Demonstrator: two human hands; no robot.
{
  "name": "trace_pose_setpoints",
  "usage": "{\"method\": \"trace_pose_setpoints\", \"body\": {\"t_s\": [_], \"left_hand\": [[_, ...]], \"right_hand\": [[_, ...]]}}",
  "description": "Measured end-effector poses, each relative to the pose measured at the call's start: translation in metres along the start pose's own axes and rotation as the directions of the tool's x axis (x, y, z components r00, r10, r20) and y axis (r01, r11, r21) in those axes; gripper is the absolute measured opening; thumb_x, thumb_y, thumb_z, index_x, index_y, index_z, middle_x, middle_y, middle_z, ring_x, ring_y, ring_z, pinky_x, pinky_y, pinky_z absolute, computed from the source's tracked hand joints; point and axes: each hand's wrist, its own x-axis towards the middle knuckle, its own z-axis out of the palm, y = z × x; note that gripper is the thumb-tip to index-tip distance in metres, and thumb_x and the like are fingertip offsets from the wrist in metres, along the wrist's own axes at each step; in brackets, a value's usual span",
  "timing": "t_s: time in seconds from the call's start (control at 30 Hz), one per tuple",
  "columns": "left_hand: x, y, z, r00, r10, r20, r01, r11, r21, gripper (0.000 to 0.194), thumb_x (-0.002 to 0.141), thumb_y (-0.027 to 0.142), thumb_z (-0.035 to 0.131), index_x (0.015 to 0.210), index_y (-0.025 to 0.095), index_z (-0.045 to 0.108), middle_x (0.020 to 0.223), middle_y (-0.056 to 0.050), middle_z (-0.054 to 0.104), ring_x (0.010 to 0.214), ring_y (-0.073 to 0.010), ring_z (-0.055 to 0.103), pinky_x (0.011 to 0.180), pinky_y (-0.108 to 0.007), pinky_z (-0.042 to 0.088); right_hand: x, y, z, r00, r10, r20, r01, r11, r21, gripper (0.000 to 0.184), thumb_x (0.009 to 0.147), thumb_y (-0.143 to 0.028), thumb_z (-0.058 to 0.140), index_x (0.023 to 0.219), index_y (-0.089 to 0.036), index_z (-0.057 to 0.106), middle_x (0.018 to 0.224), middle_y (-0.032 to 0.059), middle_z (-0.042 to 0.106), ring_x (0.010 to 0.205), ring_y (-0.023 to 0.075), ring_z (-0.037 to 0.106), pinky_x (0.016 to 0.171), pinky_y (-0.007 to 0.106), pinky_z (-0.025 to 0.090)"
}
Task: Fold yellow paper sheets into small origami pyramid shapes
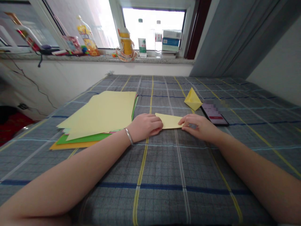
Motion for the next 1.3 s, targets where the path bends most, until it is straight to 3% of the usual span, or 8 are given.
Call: {"method": "trace_pose_setpoints", "body": {"t_s": [0.13, 0.43, 0.6, 0.7, 0.83, 0.93, 1.13, 1.3], "left_hand": [[-0.001, -0.006, -0.007, 0.995, 0.089, 0.037, -0.089, 0.996, 0.014, 0.025, 0.096, 0.027, 0.042, 0.084, 0.020, 0.062, 0.083, -0.002, 0.067, 0.086, -0.0160, 0.062, 0.087, -0.030, 0.047], [-0.014, -0.020, -0.011, 0.992, 0.075, 0.100, -0.082, 0.995, 0.058, 0.021, 0.093, 0.026, 0.046, 0.081, 0.020, 0.062, 0.079, -0.002, 0.066, 0.080, -0.0165, 0.062, 0.085, -0.031, 0.047], [-0.015, -0.022, -0.010, 0.985, -0.098, 0.142, 0.104, 0.994, -0.032, 0.013, 0.088, 0.025, 0.052, 0.082, 0.018, 0.061, 0.080, -0.002, 0.065, 0.074, -0.0155, 0.061, 0.073, -0.027, 0.047], [-0.013, -0.015, -0.003, 0.961, -0.231, 0.155, 0.244, 0.967, -0.073, 0.017, 0.090, 0.031, 0.053, 0.090, 0.017, 0.063, 0.088, -0.004, 0.066, 0.083, -0.0180, 0.062, 0.081, -0.031, 0.047], [-0.009, 0.000, 0.006, 0.914, -0.370, 0.165, 0.387, 0.919, -0.081, 0.035, 0.091, 0.046, 0.051, 0.104, 0.017, 0.065, 0.108, -0.009, 0.065, 0.099, -0.0234, 0.060, 0.092, -0.041, 0.044], [-0.007, 0.010, 0.009, 0.895, -0.410, 0.176, 0.427, 0.901, -0.074, 0.046, 0.089, 0.055, 0.051, 0.107, 0.015, 0.064, 0.117, -0.011, 0.063, 0.104, -0.0269, 0.058, 0.095, -0.045, 0.041], [-0.008, 0.013, 0.020, 0.861, -0.489, 0.140, 0.508, 0.844, -0.172, 0.044, 0.081, 0.050, 0.064, 0.107, 0.015, 0.060, 0.119, -0.012, 0.063, 0.108, -0.0273, 0.058, 0.097, -0.045, 0.042], [-0.008, 0.005, 0.029, 0.830, -0.552, 0.078, 0.546, 0.777, -0.312, 0.026, 0.077, 0.038, 0.069, 0.092, 0.018, 0.061, 0.092, -0.005, 0.068, 0.087, -0.0221, 0.063, 0.080, -0.038, 0.050]], "right_hand": [[0.000, 0.003, -0.001, 0.998, -0.014, 0.066, 0.011, 0.999, 0.047, 0.014, 0.088, -0.024, 0.055, 0.075, -0.022, 0.058, 0.099, 0.0032, 0.070, 0.095, 0.0180, 0.062, 0.086, 0.036, 0.047], [-0.005, 0.016, -0.006, 0.986, 0.042, 0.160, -0.060, 0.992, 0.107, 0.017, 0.087, -0.026, 0.055, 0.072, -0.022, 0.059, 0.099, 0.0042, 0.071, 0.092, 0.0180, 0.065, 0.084, 0.036, 0.049], [-0.009, 0.030, -0.012, 0.973, 0.049, 0.227, -0.071, 0.993, 0.090, 0.020, 0.083, -0.033, 0.061, 0.067, -0.022, 0.061, 0.104, 0.0051, 0.072, 0.094, 0.0194, 0.065, 0.085, 0.037, 0.050], [-0.009, 0.032, -0.009, 0.977, 0.113, 0.179, -0.110, 0.994, -0.028, 0.018, 0.080, -0.040, 0.064, 0.082, -0.023, 0.069, 0.113, 0.0073, 0.069, 0.103, 0.0226, 0.063, 0.093, 0.041, 0.048], [-0.011, 0.028, 0.000, 0.959, 0.266, 0.100, -0.226, 0.928, -0.296, 0.054, 0.075, -0.052, 0.067, 0.118, -0.021, 0.064, 0.134, 0.0132, 0.057, 0.118, 0.0312, 0.056, 0.098, 0.049, 0.045], [-0.012, 0.026, 0.006, 0.934, 0.348, 0.087, -0.293, 0.881, -0.372, 0.076, 0.074, -0.059, 0.065, 0.134, -0.016, 0.052, 0.140, 0.0175, 0.051, 0.125, 0.0347, 0.050, 0.101, 0.052, 0.043], [-0.012, 0.037, 0.018, 0.933, 0.361, -0.010, -0.348, 0.890, -0.294, 0.078, 0.073, -0.055, 0.067, 0.137, -0.015, 0.047, 0.135, 0.0199, 0.054, 0.123, 0.0356, 0.051, 0.100, 0.053, 0.043], [-0.009, 0.041, 0.019, 0.918, 0.348, -0.189, -0.368, 0.926, -0.081, 0.062, 0.076, -0.028, 0.064, 0.135, -0.022, 0.047, 0.124, 0.0118, 0.059, 0.112, 0.0267, 0.059, 0.092, 0.044, 0.049]]}}
